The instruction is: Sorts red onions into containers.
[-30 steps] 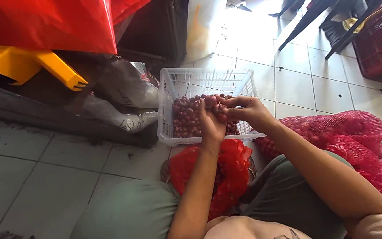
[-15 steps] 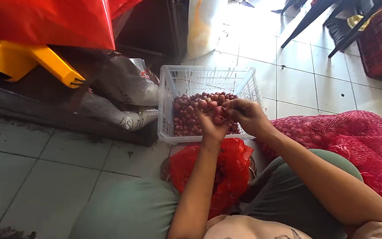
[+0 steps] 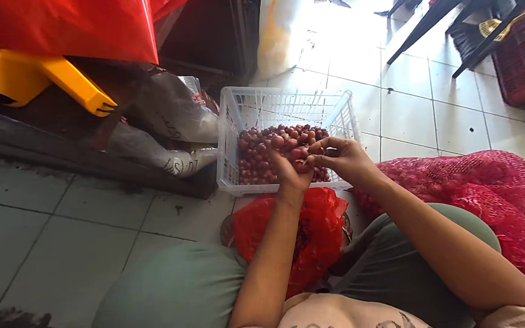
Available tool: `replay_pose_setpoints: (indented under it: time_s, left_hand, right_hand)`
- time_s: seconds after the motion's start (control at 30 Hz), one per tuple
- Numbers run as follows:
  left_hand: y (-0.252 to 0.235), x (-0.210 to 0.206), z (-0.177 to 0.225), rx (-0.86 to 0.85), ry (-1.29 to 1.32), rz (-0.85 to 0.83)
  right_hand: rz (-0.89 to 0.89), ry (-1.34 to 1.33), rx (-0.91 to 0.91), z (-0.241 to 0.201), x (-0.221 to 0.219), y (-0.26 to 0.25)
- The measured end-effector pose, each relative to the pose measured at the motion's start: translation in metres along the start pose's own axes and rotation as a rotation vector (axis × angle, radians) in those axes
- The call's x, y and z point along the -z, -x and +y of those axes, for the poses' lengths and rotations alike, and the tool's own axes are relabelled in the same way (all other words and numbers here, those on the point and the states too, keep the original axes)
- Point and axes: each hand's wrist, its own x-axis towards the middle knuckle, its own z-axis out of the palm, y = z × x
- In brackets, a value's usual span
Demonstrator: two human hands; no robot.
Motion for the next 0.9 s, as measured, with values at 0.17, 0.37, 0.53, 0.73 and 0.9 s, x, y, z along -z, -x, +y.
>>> replay_pose_setpoints:
  time_s: [0.17,0.37,0.53,0.73,0.9]
  left_hand:
    - [-0.006,-0.014,0.002,0.002,-0.064,0.197]
    - [0.005,-0.018,-0.004,0.006,-0.406,0.383]
    - [-0.001,-0.012,0.002,-0.079,-0.329,0.215]
    - [-0.011,-0.010,0.005,-0.020,-0.132,0.060]
    - [-0.007,-0.021,0.009,0.000,-0.081,0.198]
  right_hand:
    - [0.122,0.187,0.220,0.015,0.002,-0.004]
    - [0.052,0.166,0.252,0.016,-0.002,0.000]
    - [0.054,0.128,0.093,0.010,-0.001,-0.002]
    - [0.072,-0.233,-0.091,-0.002,0.001,-0.003]
    - [0.029,-0.310,-0.130,-0.004,0.002,-0.003]
